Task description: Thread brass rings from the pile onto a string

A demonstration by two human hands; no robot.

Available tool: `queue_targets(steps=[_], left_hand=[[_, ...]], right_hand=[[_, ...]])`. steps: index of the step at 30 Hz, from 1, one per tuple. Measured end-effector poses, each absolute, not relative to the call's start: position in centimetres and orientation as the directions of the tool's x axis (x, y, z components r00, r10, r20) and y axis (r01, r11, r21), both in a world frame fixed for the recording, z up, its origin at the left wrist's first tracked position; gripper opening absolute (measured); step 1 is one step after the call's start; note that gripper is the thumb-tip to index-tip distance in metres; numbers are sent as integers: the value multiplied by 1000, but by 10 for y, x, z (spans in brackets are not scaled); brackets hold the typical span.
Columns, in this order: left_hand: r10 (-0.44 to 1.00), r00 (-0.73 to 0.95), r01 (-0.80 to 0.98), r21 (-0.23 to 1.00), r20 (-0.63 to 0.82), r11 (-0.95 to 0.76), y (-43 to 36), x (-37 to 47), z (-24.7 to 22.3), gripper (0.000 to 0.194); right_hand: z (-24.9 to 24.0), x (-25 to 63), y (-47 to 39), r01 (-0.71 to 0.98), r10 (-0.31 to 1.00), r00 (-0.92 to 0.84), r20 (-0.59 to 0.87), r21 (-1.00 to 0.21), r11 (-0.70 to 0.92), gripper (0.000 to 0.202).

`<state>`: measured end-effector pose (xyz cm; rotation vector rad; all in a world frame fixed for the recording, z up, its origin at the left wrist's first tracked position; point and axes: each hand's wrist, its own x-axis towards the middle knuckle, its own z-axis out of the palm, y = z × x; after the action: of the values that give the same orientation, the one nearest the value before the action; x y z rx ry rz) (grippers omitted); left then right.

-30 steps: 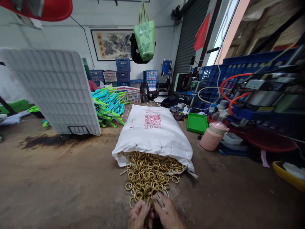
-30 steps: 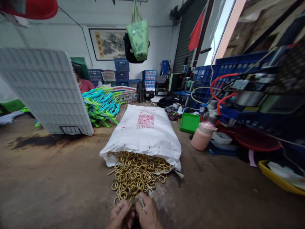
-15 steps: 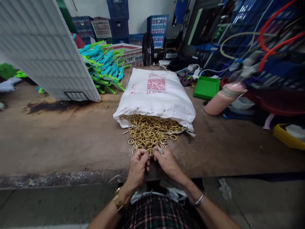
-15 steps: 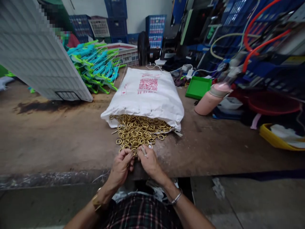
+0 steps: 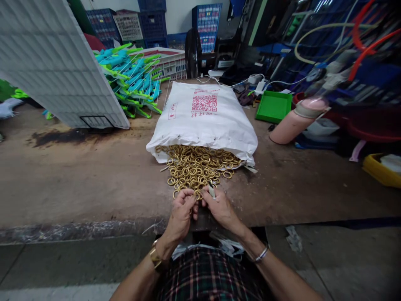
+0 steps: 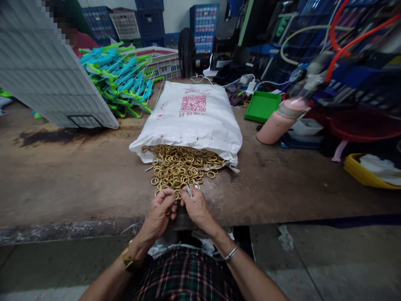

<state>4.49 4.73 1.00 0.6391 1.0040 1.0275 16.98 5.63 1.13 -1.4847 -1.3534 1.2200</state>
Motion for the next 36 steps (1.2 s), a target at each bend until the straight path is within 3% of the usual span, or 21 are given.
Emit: queue_targets(steps=[5, 11, 14, 22, 30, 36], left_hand=[[854, 289, -416, 746, -433, 519, 49, 41, 15, 32], [933, 189, -130, 934, -307, 333, 43, 43, 9, 27], [955, 176, -23, 969, -240, 248, 42, 43, 8, 27], [891, 304, -251, 873, -339, 417, 42, 43, 10, 29], [893, 322, -364, 829, -316, 425, 40, 42, 8, 26], [910, 277, -368, 841, -307, 396, 41, 42, 4, 27]], right_hand=[[17, 175, 54, 425, 995, -98, -5, -904, 38, 24], [20, 175, 56, 346, 988, -67, -136, -932, -105, 28], [20, 175, 57, 337, 981, -63, -183, -929, -151, 30], [16, 173, 58, 373, 989, -38, -144, -920, -119, 24], [12, 173, 57, 370, 992, -73, -98, -927, -65, 25], [11, 176, 51, 623, 987, -146, -63, -781, 43, 15]])
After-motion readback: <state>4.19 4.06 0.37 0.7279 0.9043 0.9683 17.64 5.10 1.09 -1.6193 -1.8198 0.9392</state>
